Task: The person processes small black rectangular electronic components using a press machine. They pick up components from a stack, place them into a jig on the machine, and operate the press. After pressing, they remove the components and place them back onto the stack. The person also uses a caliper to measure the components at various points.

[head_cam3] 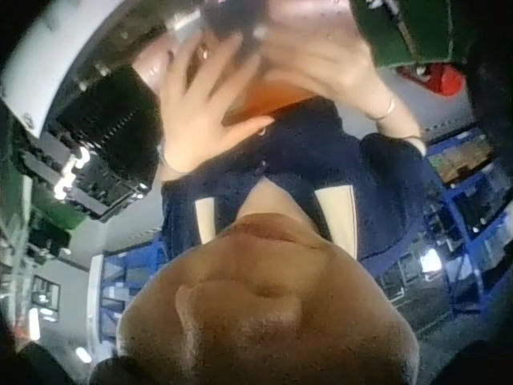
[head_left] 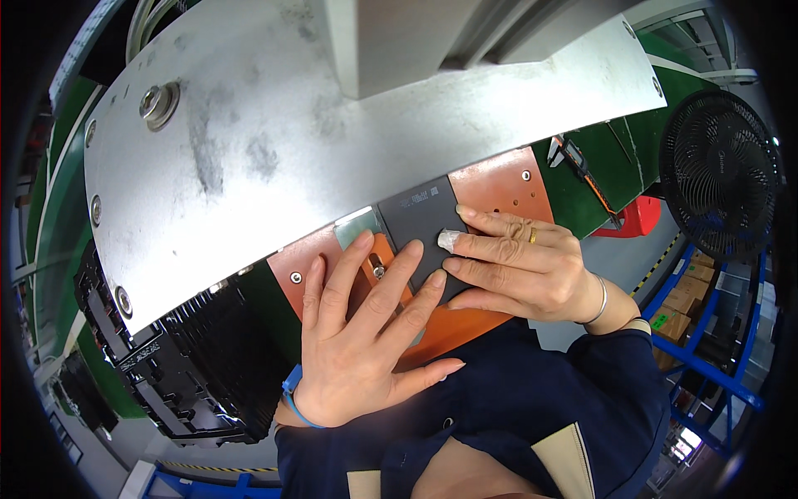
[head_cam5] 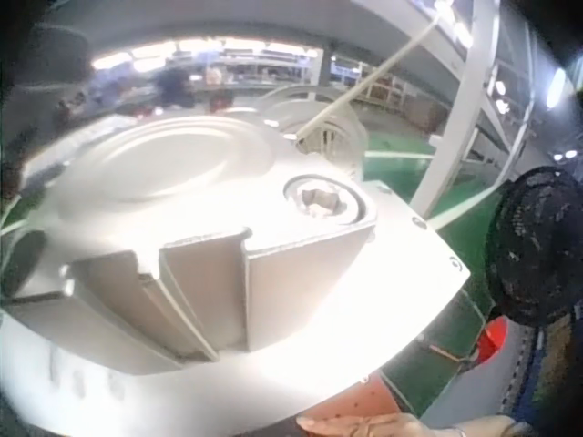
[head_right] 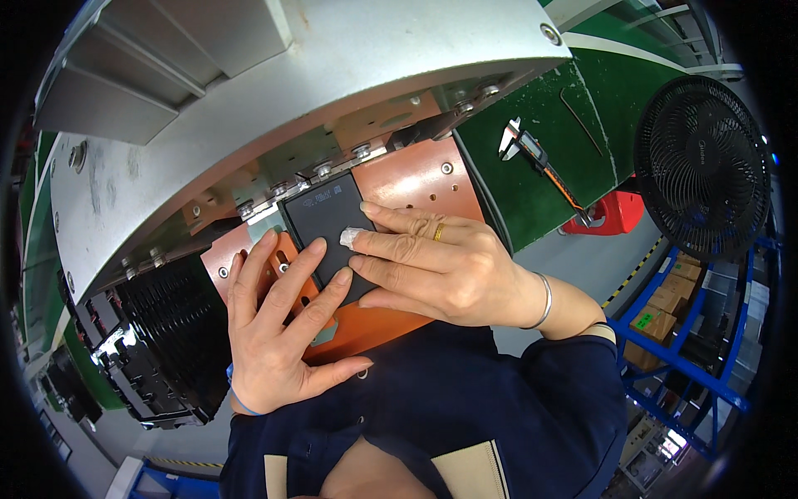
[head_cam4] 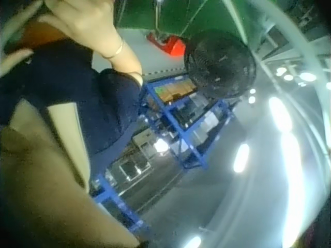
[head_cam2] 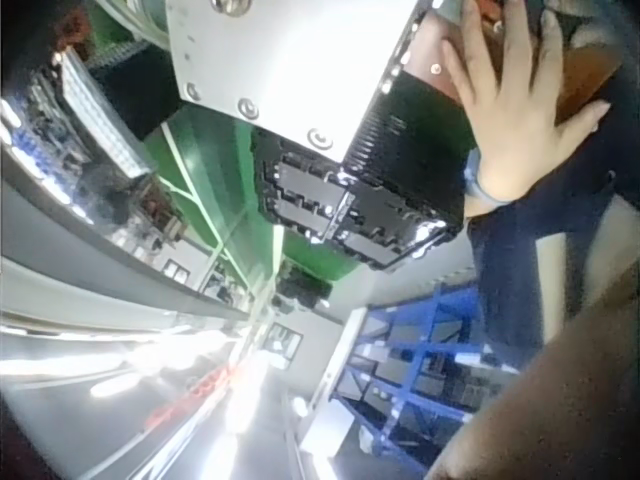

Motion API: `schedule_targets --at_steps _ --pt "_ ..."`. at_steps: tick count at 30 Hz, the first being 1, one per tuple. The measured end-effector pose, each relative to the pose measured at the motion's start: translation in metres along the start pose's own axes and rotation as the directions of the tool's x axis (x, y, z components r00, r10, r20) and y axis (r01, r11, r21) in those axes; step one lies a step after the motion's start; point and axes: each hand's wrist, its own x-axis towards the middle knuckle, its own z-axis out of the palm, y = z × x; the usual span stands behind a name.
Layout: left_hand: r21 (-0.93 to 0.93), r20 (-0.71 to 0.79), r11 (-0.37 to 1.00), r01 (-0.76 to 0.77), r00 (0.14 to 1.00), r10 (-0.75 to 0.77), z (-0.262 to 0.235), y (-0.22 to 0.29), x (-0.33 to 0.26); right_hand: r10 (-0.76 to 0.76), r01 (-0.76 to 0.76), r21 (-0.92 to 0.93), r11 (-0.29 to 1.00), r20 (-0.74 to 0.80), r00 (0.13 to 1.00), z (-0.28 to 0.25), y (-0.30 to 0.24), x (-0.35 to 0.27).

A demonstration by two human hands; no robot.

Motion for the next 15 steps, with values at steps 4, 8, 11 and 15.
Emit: schedule_targets --at_steps 4,8,11,15 --pt "0.008 -0.001 1.0 -0.002 1.0 0.002 0.0004 0.0005 0.0002 0.0 0.0 -0.003 1.0 -0.004 1.0 0.0007 0.0004 -0.0005" --pt "0.009 0.002 1.0 0.005 1.0 -0.005 -0.0008 0.0015 0.0004 -0.001 0.001 -0.009 1.0 -0.007 1.0 0.0007 -0.0009 0.0002" --pt "0.004 -0.007 1.0 0.004 1.0 -0.004 -0.0012 0.0019 0.0006 -0.012 0.011 -0.024 1.0 -0.017 1.0 0.0003 -0.0015 0.001" --pt "-0.018 -0.035 1.0 -0.001 0.999 0.0 0.0009 0.001 0.0001 0.001 -0.001 -0.061 0.998 0.004 1.0 -0.0002 -0.0067 -0.002"
